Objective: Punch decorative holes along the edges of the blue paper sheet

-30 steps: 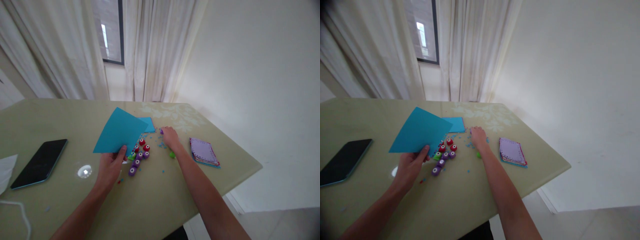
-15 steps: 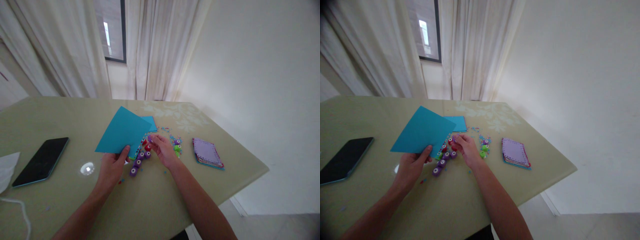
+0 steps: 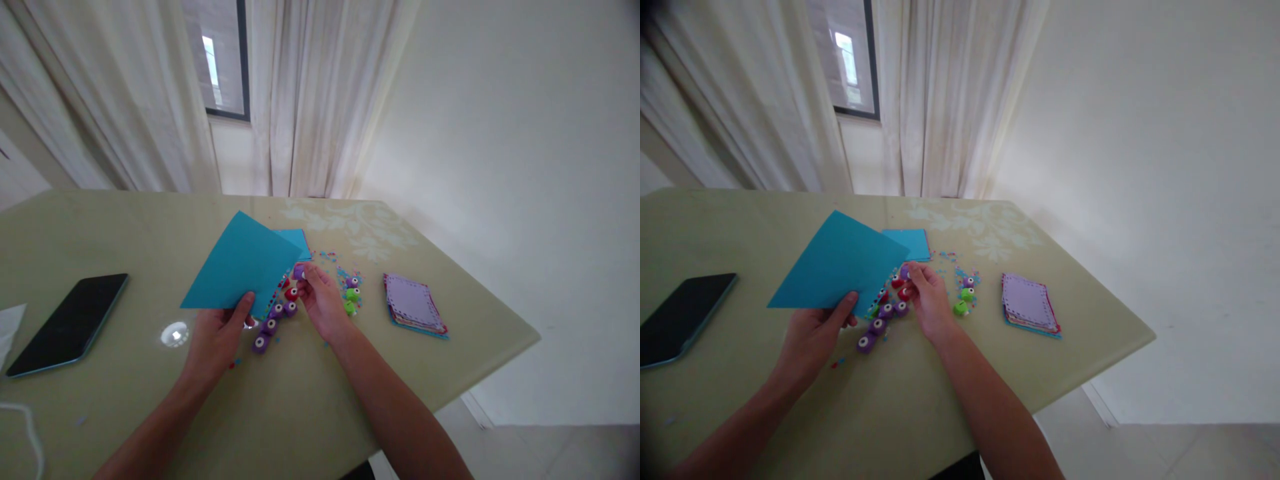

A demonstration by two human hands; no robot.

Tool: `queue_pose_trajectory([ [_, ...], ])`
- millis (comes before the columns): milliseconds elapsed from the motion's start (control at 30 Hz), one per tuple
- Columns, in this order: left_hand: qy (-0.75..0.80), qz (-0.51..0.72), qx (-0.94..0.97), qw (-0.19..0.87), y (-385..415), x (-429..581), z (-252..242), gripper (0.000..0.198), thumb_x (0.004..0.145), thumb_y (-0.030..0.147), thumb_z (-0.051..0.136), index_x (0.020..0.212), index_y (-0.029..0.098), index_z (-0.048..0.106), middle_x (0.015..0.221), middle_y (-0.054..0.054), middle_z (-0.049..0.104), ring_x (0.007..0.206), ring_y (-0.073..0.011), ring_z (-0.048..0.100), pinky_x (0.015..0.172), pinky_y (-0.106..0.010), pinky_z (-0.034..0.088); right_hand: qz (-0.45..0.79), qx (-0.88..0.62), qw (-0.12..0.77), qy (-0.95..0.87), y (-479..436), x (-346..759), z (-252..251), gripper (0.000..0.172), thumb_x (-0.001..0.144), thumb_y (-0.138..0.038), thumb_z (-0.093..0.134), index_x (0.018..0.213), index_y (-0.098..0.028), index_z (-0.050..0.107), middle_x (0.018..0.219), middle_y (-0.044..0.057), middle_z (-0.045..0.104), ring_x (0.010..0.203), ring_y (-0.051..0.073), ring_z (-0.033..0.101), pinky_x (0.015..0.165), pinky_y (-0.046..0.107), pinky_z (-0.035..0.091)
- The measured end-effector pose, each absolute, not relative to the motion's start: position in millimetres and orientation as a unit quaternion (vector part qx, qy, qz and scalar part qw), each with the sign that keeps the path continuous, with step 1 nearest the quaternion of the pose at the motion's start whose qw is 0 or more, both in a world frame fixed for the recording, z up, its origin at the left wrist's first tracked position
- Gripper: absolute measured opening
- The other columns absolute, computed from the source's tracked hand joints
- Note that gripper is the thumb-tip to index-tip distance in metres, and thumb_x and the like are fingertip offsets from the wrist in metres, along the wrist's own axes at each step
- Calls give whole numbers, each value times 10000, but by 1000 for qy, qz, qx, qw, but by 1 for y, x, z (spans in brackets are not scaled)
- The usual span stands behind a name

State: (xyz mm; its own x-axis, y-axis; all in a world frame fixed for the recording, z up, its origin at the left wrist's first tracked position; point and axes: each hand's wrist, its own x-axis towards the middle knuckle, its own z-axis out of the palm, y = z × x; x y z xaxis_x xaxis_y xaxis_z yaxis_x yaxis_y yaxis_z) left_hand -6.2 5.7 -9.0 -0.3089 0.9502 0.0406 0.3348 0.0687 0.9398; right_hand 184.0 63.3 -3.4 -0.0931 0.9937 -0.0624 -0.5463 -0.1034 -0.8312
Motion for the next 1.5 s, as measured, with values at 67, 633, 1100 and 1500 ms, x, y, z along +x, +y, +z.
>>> queue_pose_trajectory([
  [67, 658, 470, 488, 329, 5, -5, -8, 513, 790, 706, 664, 561, 247, 673, 575, -52, 698, 562, -229, 638, 581, -333, 486, 660, -340, 579, -338, 64, 185, -4, 533, 643, -627, 995, 902, -223, 761, 735, -30, 698, 583, 97, 568, 534, 223, 475],
  [633, 660, 453, 497, 337, 2, 0, 2, 525, 754, 724, 641, 535, 247, 645, 550, -60, 681, 522, -223, 621, 528, -328, 474, 661, -348, 576, -332, 65, 185, -7, 549, 600, -596, 1024, 861, -226, 713, 733, -39, 671, 609, 110, 582, 564, 237, 482],
  [1100, 656, 428, 521, 338, 0, 3, 2, 494, 790, 709, 620, 614, 248, 645, 497, -32, 629, 381, -178, 481, 368, -297, 363, 658, -358, 569, -338, 65, 188, -2, 532, 558, -535, 1048, 828, -226, 710, 719, -47, 654, 589, 110, 557, 548, 243, 475],
  [1500, 654, 423, 527, 340, -1, 3, 2, 468, 797, 702, 608, 689, 250, 660, 555, -40, 676, 425, -201, 537, 387, -303, 390, 628, -377, 555, -394, 68, 191, -7, 520, 658, -625, 979, 756, -224, 663, 662, -66, 556, 588, 110, 451, 561, 259, 375],
])
